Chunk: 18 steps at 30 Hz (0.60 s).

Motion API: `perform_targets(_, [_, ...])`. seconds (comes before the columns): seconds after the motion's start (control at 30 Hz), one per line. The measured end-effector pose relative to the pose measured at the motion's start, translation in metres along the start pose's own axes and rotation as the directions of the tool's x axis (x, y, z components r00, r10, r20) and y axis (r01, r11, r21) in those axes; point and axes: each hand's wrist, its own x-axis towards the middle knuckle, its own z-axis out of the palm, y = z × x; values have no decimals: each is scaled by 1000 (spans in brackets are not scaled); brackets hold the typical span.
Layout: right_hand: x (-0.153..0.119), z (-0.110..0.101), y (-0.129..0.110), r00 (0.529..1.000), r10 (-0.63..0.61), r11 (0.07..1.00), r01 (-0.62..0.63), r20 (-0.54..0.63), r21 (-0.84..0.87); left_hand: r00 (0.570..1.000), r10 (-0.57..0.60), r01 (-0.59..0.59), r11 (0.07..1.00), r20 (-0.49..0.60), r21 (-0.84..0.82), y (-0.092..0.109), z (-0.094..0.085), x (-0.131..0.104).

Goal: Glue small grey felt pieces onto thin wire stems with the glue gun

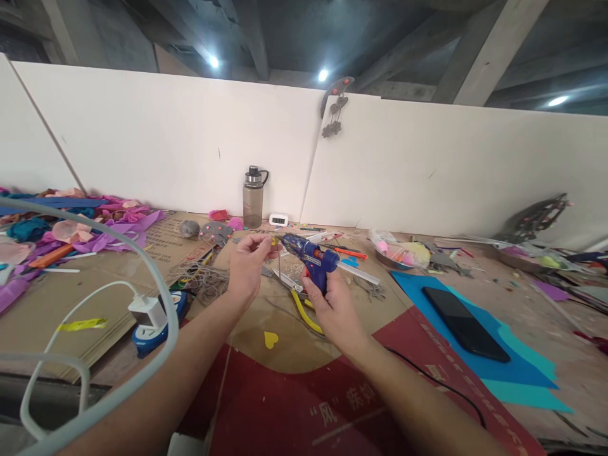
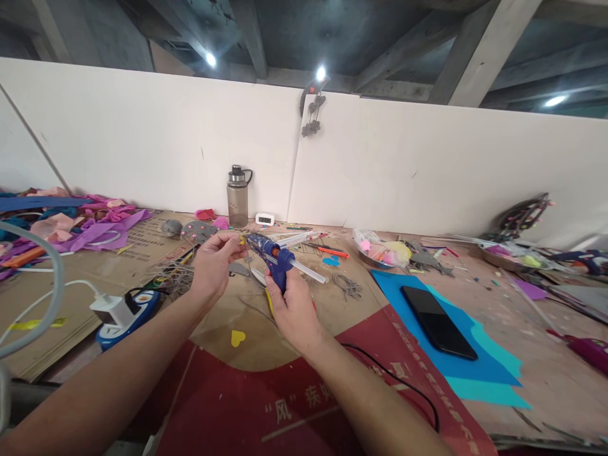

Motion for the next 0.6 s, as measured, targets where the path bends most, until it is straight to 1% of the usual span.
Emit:
perform_targets(0.23, [-1,0,6,998,51,999,-51,-23,-5,1000,-3,3,1000,8,-5,2,1,-1])
perform_targets(0.6, [-2,-1,0,997,68,998,-68,-22,7,1000,-6,6,1000,1,-15,3,1,-2])
